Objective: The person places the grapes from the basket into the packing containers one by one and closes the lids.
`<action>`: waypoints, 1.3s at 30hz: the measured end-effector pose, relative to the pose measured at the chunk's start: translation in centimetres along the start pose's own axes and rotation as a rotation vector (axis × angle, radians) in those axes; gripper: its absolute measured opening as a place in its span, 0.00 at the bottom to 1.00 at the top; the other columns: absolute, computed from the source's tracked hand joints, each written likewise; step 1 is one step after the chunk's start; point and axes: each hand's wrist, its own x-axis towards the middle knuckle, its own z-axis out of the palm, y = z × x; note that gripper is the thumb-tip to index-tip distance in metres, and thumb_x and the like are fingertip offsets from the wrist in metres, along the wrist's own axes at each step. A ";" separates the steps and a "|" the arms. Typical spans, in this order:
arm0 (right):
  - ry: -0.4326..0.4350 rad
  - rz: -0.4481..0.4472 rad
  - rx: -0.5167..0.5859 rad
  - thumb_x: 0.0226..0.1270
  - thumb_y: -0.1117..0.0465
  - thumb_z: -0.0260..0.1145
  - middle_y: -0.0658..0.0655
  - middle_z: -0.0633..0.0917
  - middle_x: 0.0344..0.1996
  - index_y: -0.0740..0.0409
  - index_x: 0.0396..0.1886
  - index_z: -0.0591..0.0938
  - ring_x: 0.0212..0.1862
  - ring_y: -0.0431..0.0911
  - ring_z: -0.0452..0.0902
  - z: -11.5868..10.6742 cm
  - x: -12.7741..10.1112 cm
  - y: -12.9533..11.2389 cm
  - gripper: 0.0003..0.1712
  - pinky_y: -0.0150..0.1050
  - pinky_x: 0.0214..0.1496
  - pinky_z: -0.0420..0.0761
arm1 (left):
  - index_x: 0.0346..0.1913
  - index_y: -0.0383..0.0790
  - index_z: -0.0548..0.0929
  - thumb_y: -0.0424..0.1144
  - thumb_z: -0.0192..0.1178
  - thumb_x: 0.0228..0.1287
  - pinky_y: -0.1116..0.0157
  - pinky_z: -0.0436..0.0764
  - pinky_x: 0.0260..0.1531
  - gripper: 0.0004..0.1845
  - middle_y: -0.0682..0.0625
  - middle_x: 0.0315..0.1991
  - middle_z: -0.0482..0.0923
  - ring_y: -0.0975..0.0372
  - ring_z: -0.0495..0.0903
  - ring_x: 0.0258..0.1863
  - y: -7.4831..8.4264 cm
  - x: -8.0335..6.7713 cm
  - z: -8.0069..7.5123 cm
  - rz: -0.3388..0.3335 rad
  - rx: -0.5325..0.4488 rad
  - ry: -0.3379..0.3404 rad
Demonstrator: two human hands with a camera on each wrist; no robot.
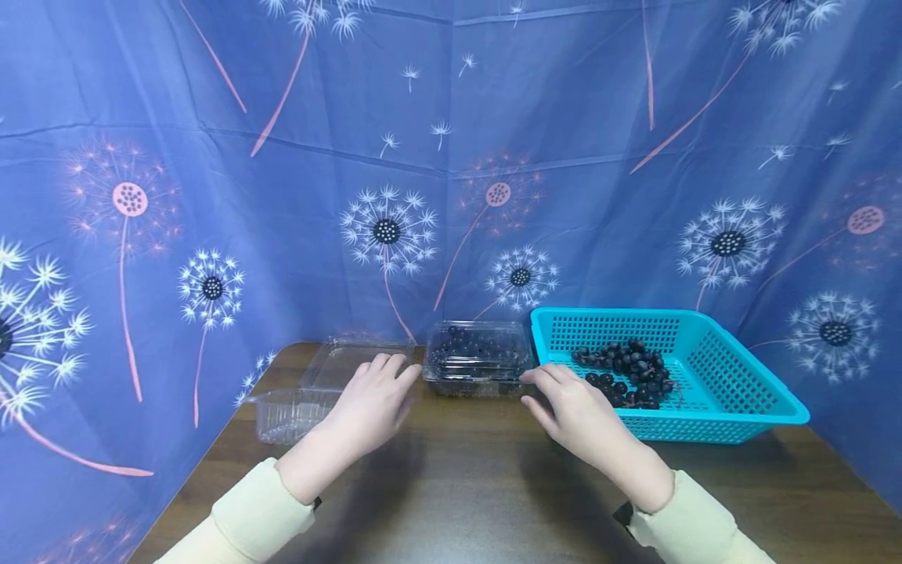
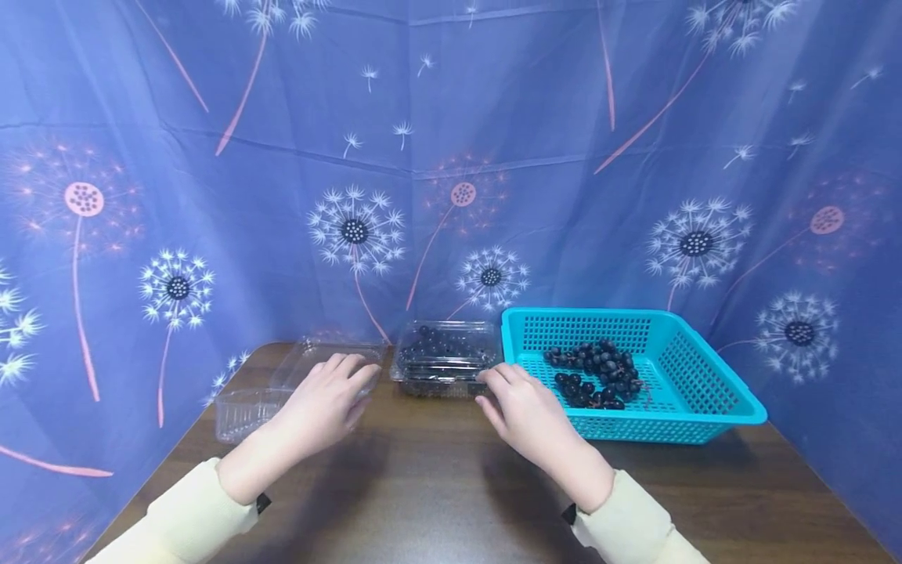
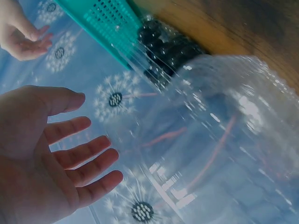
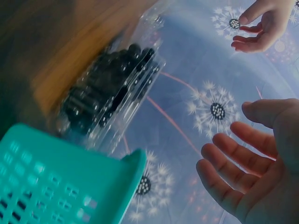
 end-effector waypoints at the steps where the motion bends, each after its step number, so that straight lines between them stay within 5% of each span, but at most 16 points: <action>1: 0.002 0.016 0.012 0.59 0.56 0.68 0.51 0.83 0.40 0.56 0.44 0.81 0.44 0.46 0.80 0.2 0.1 -0.3 0.14 0.41 0.39 0.83 | 0.49 0.42 0.76 0.41 0.67 0.52 0.55 0.76 0.36 0.21 0.45 0.44 0.76 0.51 0.75 0.43 -0.3 -0.3 -0.1 -0.014 -0.005 0.000; 9: -0.014 0.080 0.101 0.59 0.57 0.69 0.49 0.83 0.40 0.54 0.45 0.80 0.43 0.43 0.80 1.5 0.8 -2.1 0.15 0.38 0.39 0.82 | 0.55 0.40 0.75 0.39 0.66 0.52 0.51 0.76 0.45 0.25 0.43 0.48 0.76 0.49 0.74 0.49 -2.3 -2.5 -0.6 -0.142 -0.046 -0.015; 25: -0.032 0.155 0.284 0.59 0.59 0.69 0.47 0.83 0.39 0.53 0.45 0.80 0.38 0.38 0.79 3.7 1.5 -3.8 0.14 0.34 0.40 0.82 | 0.57 0.35 0.75 0.38 0.62 0.58 0.44 0.72 0.46 0.23 0.36 0.51 0.74 0.42 0.71 0.52 -7.0 -5.5 -1.6 -0.379 -0.093 -0.044; 32: 0.002 0.145 0.221 0.58 0.58 0.69 0.49 0.83 0.40 0.55 0.46 0.81 0.42 0.41 0.79 3.7 1.0 -3.4 0.15 0.37 0.42 0.81 | 0.55 0.32 0.74 0.37 0.61 0.57 0.40 0.71 0.44 0.22 0.33 0.50 0.73 0.39 0.70 0.50 -9.1 -6.4 -1.4 -0.447 -0.111 -0.047; 39: 0.021 0.164 0.083 0.54 0.59 0.72 0.50 0.84 0.40 0.56 0.45 0.81 0.45 0.46 0.78 3.4 -0.1 -1.5 0.17 0.44 0.45 0.81 | 0.56 0.30 0.72 0.39 0.59 0.59 0.37 0.69 0.43 0.24 0.26 0.50 0.71 0.32 0.68 0.49 -11.9 -7.6 -1.3 -0.538 -0.141 -0.137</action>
